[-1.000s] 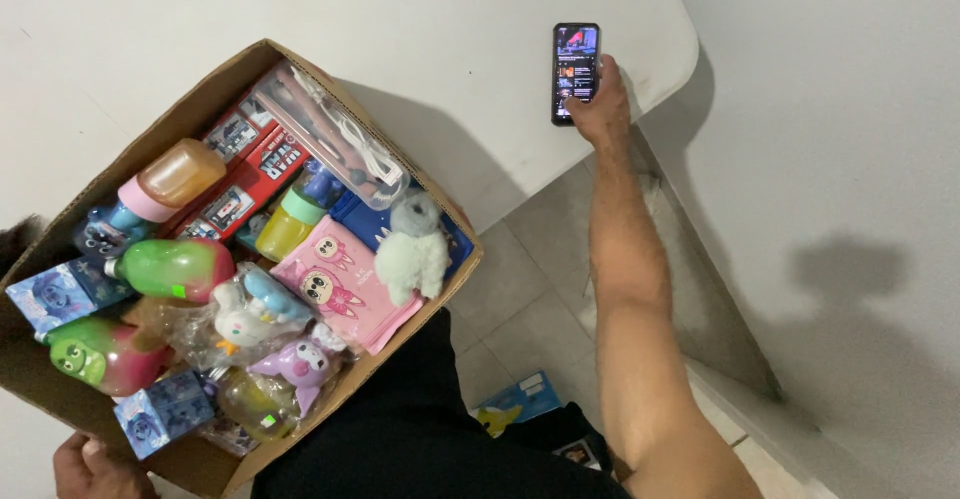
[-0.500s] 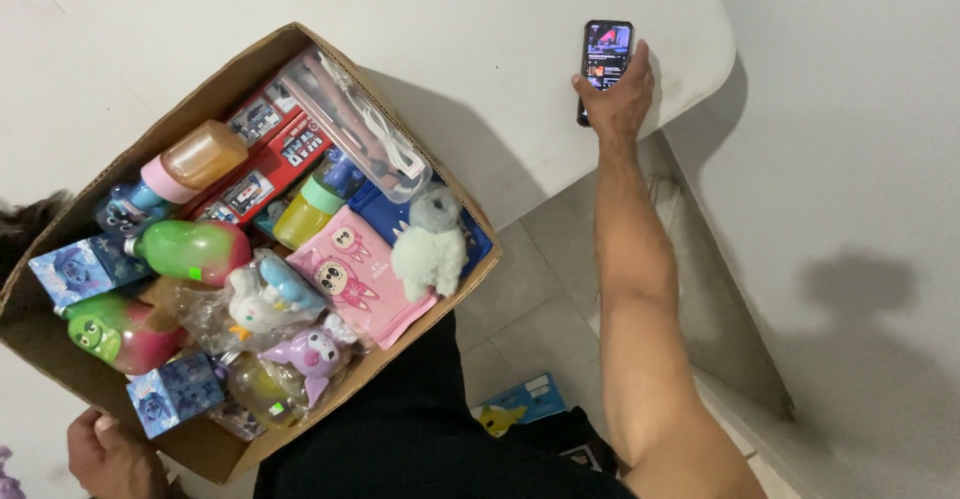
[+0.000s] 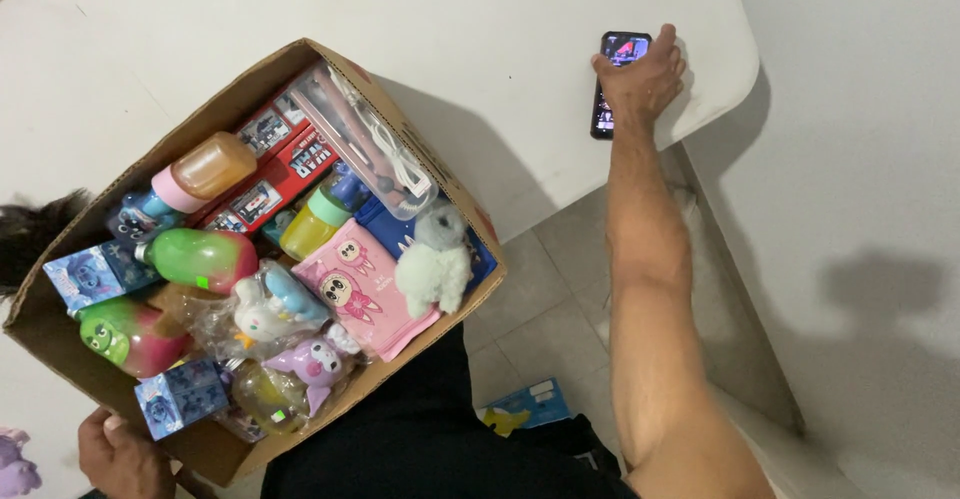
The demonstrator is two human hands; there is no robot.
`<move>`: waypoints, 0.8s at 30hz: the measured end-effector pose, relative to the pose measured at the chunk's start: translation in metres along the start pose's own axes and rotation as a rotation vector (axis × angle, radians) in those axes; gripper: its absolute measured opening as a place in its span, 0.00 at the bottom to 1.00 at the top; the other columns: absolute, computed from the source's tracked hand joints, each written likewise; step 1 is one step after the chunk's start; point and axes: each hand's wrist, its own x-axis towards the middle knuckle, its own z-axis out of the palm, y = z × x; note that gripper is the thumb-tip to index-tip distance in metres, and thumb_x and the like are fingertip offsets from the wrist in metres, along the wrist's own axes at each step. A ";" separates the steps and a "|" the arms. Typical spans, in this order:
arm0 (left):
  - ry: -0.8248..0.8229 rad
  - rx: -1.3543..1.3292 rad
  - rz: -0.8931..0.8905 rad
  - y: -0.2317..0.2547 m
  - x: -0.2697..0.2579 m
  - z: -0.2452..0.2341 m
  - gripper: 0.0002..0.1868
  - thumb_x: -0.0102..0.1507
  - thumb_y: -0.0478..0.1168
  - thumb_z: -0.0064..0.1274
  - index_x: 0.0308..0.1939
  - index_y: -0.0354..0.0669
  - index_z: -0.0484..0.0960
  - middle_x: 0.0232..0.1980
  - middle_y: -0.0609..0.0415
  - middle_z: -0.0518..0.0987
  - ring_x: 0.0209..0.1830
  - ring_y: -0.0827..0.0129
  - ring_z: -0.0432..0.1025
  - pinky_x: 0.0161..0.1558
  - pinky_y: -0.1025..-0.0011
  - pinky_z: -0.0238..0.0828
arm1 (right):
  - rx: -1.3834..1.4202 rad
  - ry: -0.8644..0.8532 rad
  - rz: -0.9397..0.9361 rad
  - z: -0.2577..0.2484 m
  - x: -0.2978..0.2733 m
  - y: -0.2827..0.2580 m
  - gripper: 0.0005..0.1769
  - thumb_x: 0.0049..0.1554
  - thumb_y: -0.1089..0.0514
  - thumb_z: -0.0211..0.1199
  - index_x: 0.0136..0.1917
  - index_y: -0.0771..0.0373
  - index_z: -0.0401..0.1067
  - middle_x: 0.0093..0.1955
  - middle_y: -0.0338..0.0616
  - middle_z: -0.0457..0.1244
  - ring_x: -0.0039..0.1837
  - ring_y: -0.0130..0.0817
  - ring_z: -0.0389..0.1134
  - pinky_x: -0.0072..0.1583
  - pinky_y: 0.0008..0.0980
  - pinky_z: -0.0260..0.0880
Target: The person removes a small hair iron from its plastic case, handles a purple plush bag and its strap, and opens a small green bottle while sorting items from a box on a table.
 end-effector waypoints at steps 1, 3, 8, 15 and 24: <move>0.001 0.000 -0.009 0.002 -0.001 0.000 0.15 0.82 0.36 0.38 0.59 0.28 0.78 0.43 0.46 0.70 0.41 0.60 0.63 0.42 0.60 0.60 | -0.010 0.013 -0.001 0.001 -0.001 0.002 0.61 0.41 0.34 0.88 0.72 0.59 0.54 0.65 0.54 0.64 0.68 0.55 0.63 0.66 0.60 0.59; 0.002 0.008 0.031 0.001 -0.001 -0.001 0.15 0.82 0.36 0.38 0.59 0.27 0.79 0.44 0.44 0.71 0.43 0.57 0.64 0.44 0.58 0.61 | -0.034 -0.015 0.024 -0.006 -0.001 -0.001 0.62 0.42 0.34 0.88 0.73 0.59 0.53 0.65 0.54 0.64 0.68 0.55 0.62 0.67 0.61 0.58; 0.000 0.038 0.063 -0.002 0.000 -0.001 0.17 0.80 0.36 0.38 0.61 0.25 0.79 0.49 0.37 0.76 0.46 0.50 0.67 0.45 0.53 0.63 | -0.068 -0.077 0.057 -0.012 0.005 -0.015 0.65 0.42 0.30 0.88 0.75 0.59 0.52 0.70 0.54 0.62 0.73 0.55 0.59 0.68 0.59 0.58; -0.049 0.020 -0.021 0.021 -0.004 -0.004 0.17 0.81 0.39 0.35 0.59 0.29 0.77 0.49 0.41 0.75 0.49 0.52 0.66 0.49 0.55 0.60 | -0.115 -0.076 0.097 -0.015 0.012 -0.018 0.57 0.34 0.32 0.86 0.63 0.59 0.58 0.60 0.51 0.65 0.64 0.53 0.64 0.64 0.54 0.59; -0.086 -0.009 -0.081 0.039 -0.005 -0.009 0.18 0.79 0.39 0.34 0.62 0.30 0.77 0.51 0.39 0.76 0.50 0.51 0.67 0.49 0.55 0.60 | -0.197 -0.236 0.204 -0.011 0.036 -0.020 0.58 0.32 0.30 0.85 0.61 0.59 0.55 0.58 0.48 0.65 0.59 0.48 0.68 0.58 0.47 0.66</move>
